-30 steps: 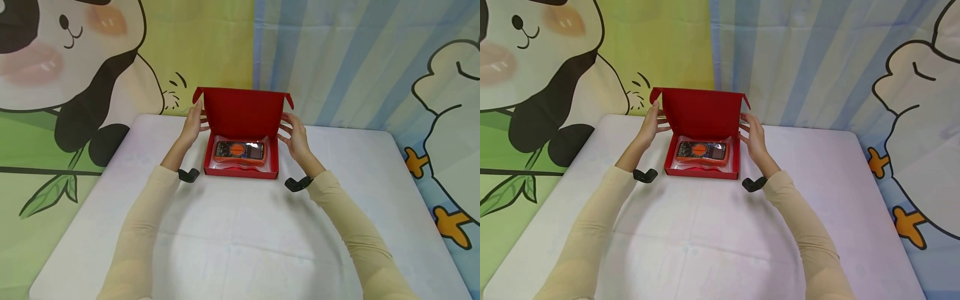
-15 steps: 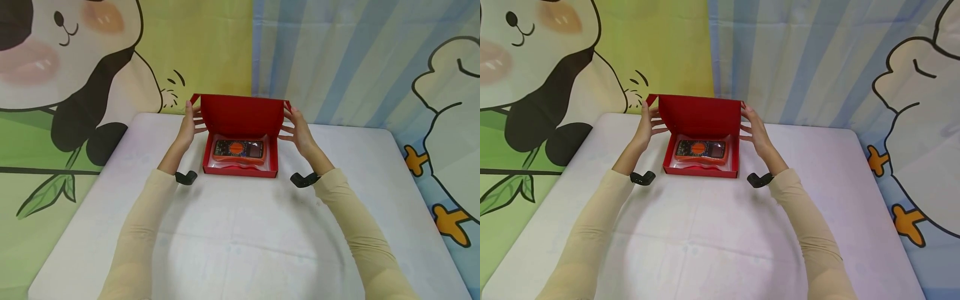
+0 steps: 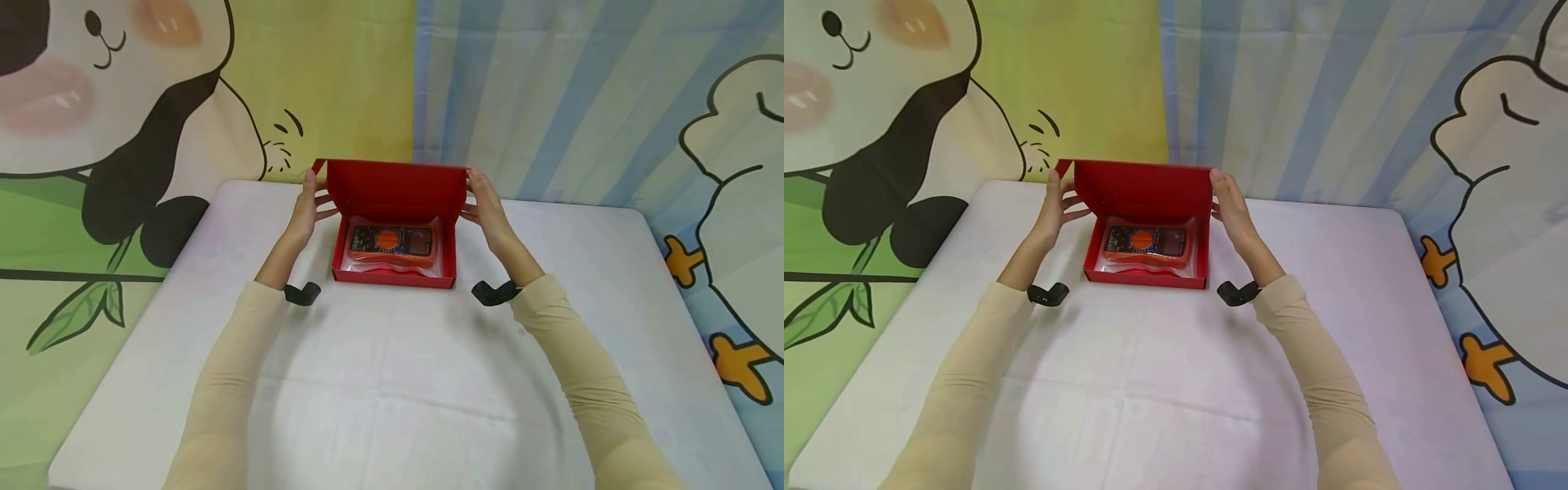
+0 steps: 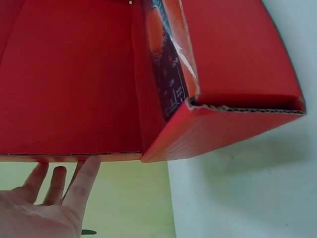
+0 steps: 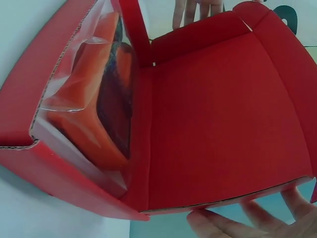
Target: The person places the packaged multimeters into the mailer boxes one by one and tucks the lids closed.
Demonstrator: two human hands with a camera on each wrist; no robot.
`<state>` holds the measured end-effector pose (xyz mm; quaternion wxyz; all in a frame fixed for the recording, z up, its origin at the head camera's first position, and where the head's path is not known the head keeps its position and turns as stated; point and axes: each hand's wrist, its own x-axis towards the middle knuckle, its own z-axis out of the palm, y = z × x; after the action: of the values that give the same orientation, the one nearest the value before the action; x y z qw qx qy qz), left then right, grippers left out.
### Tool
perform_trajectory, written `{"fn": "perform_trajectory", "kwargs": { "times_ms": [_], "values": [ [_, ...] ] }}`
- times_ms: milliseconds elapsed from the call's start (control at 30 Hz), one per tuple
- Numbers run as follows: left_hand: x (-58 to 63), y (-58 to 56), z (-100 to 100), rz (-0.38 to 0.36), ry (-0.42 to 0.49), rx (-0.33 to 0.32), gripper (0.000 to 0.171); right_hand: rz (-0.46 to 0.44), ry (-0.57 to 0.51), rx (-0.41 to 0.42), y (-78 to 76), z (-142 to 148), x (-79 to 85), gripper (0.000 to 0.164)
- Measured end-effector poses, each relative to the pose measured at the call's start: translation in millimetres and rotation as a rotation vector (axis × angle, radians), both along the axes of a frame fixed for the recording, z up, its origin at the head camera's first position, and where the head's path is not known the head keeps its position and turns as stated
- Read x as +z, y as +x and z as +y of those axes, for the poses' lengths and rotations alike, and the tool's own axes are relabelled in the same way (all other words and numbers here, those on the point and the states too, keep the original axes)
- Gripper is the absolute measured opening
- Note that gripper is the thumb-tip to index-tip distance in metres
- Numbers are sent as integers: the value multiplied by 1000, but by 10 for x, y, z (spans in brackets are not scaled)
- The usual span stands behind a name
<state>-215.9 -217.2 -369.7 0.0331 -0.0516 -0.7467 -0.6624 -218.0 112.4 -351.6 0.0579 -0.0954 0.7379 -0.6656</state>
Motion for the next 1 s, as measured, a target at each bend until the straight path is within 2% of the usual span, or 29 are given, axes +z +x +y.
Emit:
{"fn": "perform_trajectory", "kwargs": {
  "times_ms": [267,533,700,1000],
  "values": [
    [51,-11,21,52,-1,27,70,-9,-48,-8,-10,-11,17,66],
    [136,-59,41,17,5,61,67,-35,-103,-12,1,-42,62,63],
    [127,-51,26,20,31,76,67,-57,-97,-23,21,-38,64,64],
    [67,31,-10,69,139,60,70,-4,-57,-14,57,-33,42,59]
  ]
}}
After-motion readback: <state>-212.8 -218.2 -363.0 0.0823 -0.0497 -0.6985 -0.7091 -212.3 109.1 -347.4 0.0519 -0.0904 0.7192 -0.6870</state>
